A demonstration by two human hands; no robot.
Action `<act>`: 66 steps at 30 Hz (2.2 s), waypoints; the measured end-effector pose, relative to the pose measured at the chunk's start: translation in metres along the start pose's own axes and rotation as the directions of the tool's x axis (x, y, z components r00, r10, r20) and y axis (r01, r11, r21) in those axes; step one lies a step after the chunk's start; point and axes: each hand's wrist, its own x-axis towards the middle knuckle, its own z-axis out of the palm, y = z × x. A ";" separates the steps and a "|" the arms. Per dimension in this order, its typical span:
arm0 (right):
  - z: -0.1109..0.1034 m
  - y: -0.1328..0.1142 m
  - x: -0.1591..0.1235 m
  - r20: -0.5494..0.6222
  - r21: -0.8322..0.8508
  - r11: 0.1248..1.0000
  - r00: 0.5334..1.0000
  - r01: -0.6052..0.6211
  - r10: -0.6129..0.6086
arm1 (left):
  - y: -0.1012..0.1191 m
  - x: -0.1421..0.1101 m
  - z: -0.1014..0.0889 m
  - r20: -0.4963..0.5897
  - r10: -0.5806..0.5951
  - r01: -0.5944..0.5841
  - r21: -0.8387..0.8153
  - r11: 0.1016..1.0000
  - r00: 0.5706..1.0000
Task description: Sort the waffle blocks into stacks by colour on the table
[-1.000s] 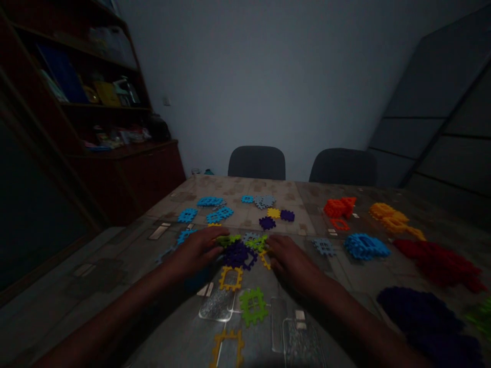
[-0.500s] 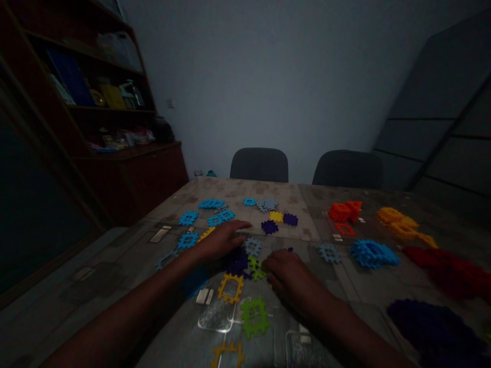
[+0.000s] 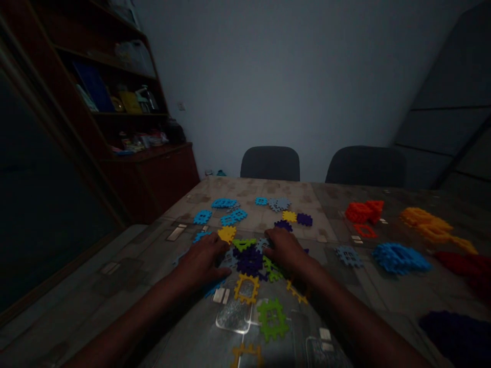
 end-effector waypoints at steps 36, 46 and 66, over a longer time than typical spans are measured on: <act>-0.023 0.051 -0.185 -0.042 0.352 0.926 0.986 -0.138 0.163 | 0.090 -0.024 0.008 0.061 0.050 -0.018 -0.445 0.895 0.997; -0.029 0.058 -0.189 -0.048 0.289 0.955 0.995 -0.066 0.084 | 0.158 -0.002 0.062 0.122 0.178 -0.086 -0.535 0.841 0.977; -0.038 0.052 -0.189 0.105 0.283 0.948 0.987 -0.145 0.119 | 0.132 -0.017 0.050 0.250 0.344 -0.256 -0.325 0.910 0.905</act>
